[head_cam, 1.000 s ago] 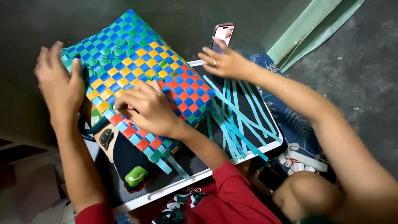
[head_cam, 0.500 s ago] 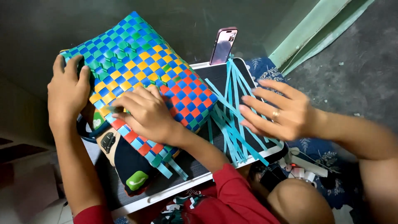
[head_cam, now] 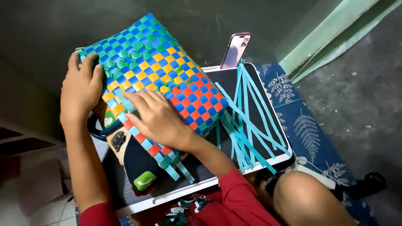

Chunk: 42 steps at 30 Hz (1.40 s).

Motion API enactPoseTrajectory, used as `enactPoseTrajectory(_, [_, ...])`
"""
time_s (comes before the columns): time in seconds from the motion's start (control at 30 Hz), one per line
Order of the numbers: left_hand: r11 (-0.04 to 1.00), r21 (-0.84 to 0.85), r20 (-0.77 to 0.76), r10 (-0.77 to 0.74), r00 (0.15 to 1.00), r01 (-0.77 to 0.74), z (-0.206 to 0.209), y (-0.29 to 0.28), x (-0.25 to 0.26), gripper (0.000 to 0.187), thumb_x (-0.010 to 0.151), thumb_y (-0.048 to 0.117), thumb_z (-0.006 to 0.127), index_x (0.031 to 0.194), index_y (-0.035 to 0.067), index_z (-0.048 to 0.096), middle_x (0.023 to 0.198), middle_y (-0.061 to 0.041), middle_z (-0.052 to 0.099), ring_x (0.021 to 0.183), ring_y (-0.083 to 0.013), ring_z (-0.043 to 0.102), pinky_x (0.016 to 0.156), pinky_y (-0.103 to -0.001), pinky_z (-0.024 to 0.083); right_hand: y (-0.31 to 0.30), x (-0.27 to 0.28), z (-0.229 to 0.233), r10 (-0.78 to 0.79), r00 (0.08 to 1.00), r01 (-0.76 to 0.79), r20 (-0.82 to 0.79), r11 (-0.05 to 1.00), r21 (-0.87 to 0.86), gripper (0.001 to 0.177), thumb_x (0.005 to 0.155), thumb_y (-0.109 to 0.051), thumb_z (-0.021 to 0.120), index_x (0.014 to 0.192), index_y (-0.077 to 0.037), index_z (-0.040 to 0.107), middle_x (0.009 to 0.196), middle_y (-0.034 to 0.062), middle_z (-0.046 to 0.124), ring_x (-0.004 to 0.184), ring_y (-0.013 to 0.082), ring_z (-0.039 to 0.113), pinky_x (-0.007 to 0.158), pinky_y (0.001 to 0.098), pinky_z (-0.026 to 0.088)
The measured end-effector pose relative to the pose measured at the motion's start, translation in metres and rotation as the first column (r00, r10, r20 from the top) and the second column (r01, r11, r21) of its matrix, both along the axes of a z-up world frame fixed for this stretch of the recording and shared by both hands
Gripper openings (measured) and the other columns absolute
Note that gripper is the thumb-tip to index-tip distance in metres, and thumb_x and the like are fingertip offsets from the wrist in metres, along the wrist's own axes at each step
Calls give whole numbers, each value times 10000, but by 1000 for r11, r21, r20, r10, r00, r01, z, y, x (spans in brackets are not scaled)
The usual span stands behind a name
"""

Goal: Weaving a plastic bag by threading colorful plastic strips through the bag's frame

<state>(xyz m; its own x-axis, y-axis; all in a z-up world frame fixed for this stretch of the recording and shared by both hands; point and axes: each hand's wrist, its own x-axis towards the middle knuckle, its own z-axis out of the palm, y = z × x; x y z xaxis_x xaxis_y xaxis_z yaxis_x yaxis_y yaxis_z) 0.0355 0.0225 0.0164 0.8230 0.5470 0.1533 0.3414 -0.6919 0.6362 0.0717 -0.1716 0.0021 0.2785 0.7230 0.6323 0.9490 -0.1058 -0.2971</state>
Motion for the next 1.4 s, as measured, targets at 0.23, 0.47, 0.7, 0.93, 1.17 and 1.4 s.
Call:
enactPoseTrajectory(0.23, [1000, -2, -14, 4, 1000, -5, -5, 7, 2, 497, 972, 364, 316, 1359, 95, 473, 1482, -209, 250, 1223, -453, 403, 851, -623, 347, -6, -10, 15, -33, 991, 13, 129, 988, 151, 76, 827, 27, 605, 786, -33, 586, 731, 96, 422, 679, 265, 420, 631, 378, 379])
enactPoseTrajectory(0.47, [1000, 5, 9, -22, 1000, 22, -4, 8, -2, 482, 993, 342, 363, 1382, 86, 484, 1430, -291, 290, 1203, -574, 417, 861, -703, 387, -3, -2, 4, -50, 972, 17, 231, 990, 139, 29, 749, -17, 588, 730, -38, 583, 687, 53, 343, 615, 278, 469, 562, 353, 421])
enactPoseTrajectory(0.7, [999, 52, -9, -11, 1000, 12, -15, 17, 3, 469, 995, 378, 363, 1392, 152, 469, 1438, -273, 293, 1222, -555, 413, 868, -685, 399, -12, -4, 14, 12, 980, -29, 197, 996, 83, 72, 764, 11, 606, 815, -32, 633, 697, 60, 390, 641, 282, 496, 589, 370, 457])
enactPoseTrajectory(0.93, [992, 123, -16, -15, 1000, 17, -23, 24, 7, 435, 991, 371, 397, 1364, 168, 487, 1436, -249, 303, 1223, -520, 437, 850, -656, 433, -16, -13, 19, -42, 966, 51, 254, 998, -29, 75, 775, -49, 590, 726, -53, 534, 728, 68, 397, 707, 270, 477, 644, 356, 434])
enactPoseTrajectory(1.17, [450, 890, 59, -284, 957, 79, -69, 55, 23, 181, 855, 103, 521, 940, 47, 670, 1127, -180, 627, 1009, -478, 573, 925, -549, 434, 0, -5, -14, -34, 982, 48, 187, 996, -72, 59, 799, -144, 588, 828, -122, 542, 791, 16, 422, 801, 249, 480, 731, 355, 419])
enactPoseTrajectory(1.4, [998, -65, -27, -26, 999, 24, -47, 45, 19, 495, 954, 400, 373, 1407, 205, 417, 1472, -263, 276, 1345, -492, 315, 1030, -588, 359, -1, -2, -19, -193, 902, 285, 386, 938, -196, 258, 772, -278, 616, 1024, -231, 585, 839, 9, 433, 852, 233, 471, 714, 379, 389])
